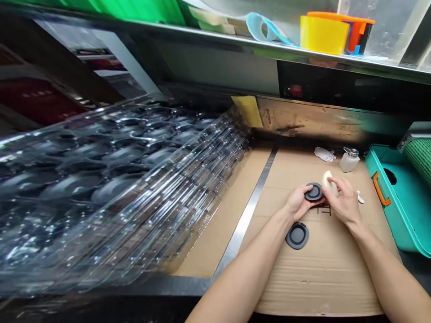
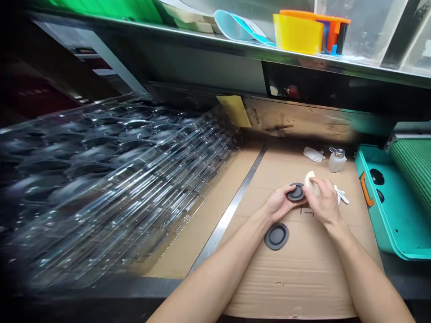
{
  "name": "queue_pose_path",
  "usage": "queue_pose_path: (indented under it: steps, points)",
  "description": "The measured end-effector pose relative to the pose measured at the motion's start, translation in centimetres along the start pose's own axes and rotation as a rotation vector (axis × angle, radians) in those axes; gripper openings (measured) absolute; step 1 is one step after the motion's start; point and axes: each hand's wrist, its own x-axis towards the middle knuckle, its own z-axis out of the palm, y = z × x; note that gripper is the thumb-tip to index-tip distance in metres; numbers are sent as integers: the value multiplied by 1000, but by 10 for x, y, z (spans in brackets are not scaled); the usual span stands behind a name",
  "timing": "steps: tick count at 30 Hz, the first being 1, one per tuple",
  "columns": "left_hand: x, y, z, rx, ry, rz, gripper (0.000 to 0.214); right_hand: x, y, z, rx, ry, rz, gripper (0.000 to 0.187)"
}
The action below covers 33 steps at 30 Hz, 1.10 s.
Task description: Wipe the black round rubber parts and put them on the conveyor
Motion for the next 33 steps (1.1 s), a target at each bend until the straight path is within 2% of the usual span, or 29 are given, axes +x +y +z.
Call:
queue_pose_path:
  steps: [4,7,13,16,20,23,27,30,33]
  points:
    - [1,7,-2,-126,-143,-87,32,-17,-20,21,-25,-105,-146,32]
    - [2,15,-7,-150,-150,-80,35,-19,-22,31,-90,-186,-196,35]
    - [11,18,-17,-86,-92,-27,29,0,-19,43,-166,-167,-89,38]
    - [14,16,-20,-96,-96,-40,31,-2,-22,44,-177,-213,-147,38]
    - [15,14,-21,-76,-96,-40,28,-4,-25,41,-222,-147,-78,37]
    - [15,13,-21,-78,-126,-66,29,-5,-27,40,-214,-203,-151,38]
    - [13,13,-19,-57,-72,-67,32,-6,-31,40,-283,-129,-31,35]
    - [13,13,-17,-66,-70,-74,33,-8,-32,41,-278,-202,-134,36]
    - [14,12,-16,-32,-33,-76,34,-8,-33,41,-315,-170,-68,36]
